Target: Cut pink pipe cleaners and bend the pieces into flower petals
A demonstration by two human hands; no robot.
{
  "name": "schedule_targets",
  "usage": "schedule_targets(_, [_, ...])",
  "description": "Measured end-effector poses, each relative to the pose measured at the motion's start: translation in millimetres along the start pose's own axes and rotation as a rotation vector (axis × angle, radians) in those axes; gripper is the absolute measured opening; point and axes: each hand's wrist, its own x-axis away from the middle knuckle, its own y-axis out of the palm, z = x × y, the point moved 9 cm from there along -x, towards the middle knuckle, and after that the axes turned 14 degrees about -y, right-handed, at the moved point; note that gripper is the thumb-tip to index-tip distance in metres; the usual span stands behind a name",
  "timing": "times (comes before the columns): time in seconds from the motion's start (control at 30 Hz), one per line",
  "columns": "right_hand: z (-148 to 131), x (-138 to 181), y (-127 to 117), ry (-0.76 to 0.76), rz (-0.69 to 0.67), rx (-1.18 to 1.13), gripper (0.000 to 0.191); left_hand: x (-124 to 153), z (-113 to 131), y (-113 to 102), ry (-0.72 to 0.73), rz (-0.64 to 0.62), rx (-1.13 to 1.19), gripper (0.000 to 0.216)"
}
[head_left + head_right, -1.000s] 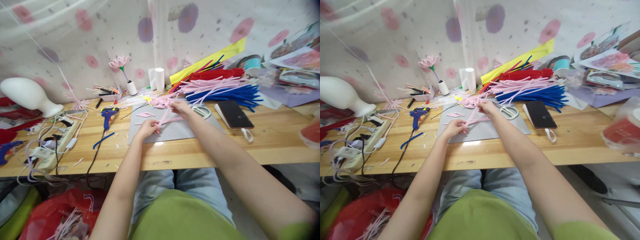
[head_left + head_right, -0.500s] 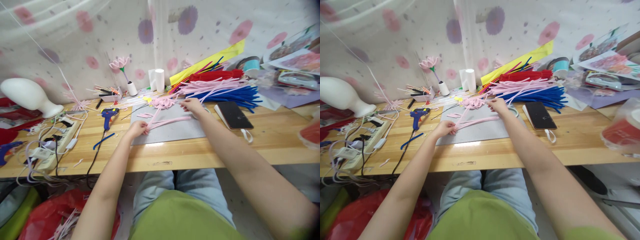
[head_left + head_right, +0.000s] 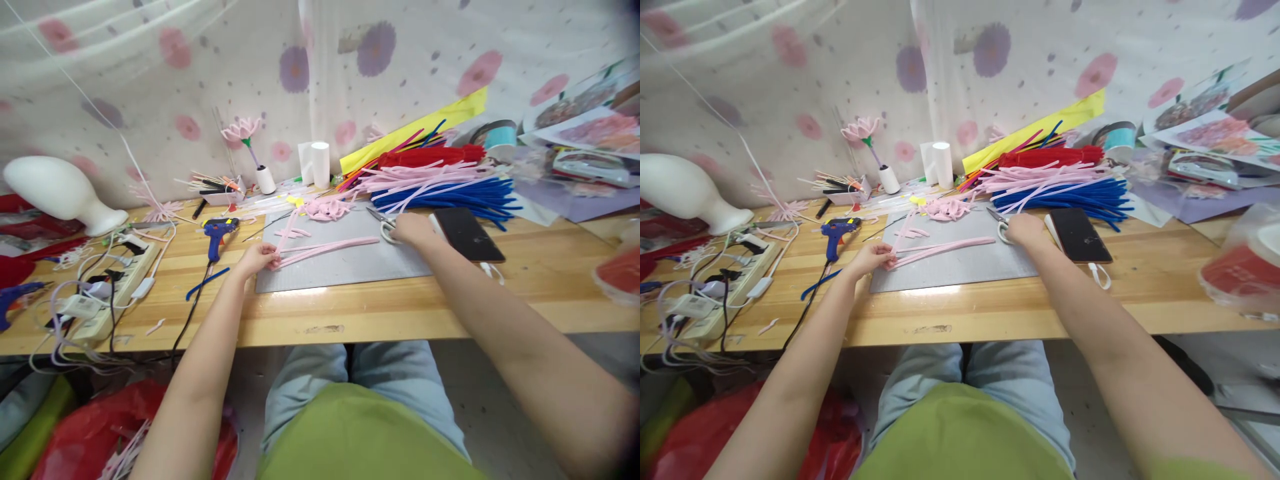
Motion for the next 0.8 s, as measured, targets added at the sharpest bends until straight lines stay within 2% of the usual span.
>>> schedule_targets(0.1, [9, -2, -2, -0.041, -0.008, -0.276, 0.025, 1, 1, -5, 0.011, 0.033, 0.007, 0.018])
schedule_targets(0.2, [6, -2, 5, -0.135, -0.077, -0.866, 0.024, 1, 5, -3, 0.005, 0.029, -0.018, 0.015])
schedule_targets(0.27, [-11, 3, 9, -0.206, -0.155, -1.217, 0.022, 1, 6, -1, -0.009, 0.018, -0.042, 0.015])
schedule_targets(0.43, [-86, 14, 17, -0.293, -0.289, -1.740, 0.027, -1, 7, 4, 0.015, -0.023, -0.095, 0.020])
schedule_targets(0.5, [-119, 15, 25, -0.270, -0.360, -1.888, 0.034, -1, 7, 5, 0.019, -0.026, -0.105, 0.023])
schedule_targets(0.63, [-174, 21, 39, -0.324, -0.687, -2.006, 0.055, 2, 3, 3, 0.004, -0.008, -0.091, 0.028])
schedule_targets(0.7, [-190, 24, 41, -0.375, -0.818, -2.015, 0.062, 3, 2, 2, -0.002, 0.006, -0.080, 0.030])
schedule_targets(0.8, [-202, 28, 42, -0.420, -0.910, -2.016, 0.066, 5, 1, 0, 0.001, 0.016, -0.075, 0.028])
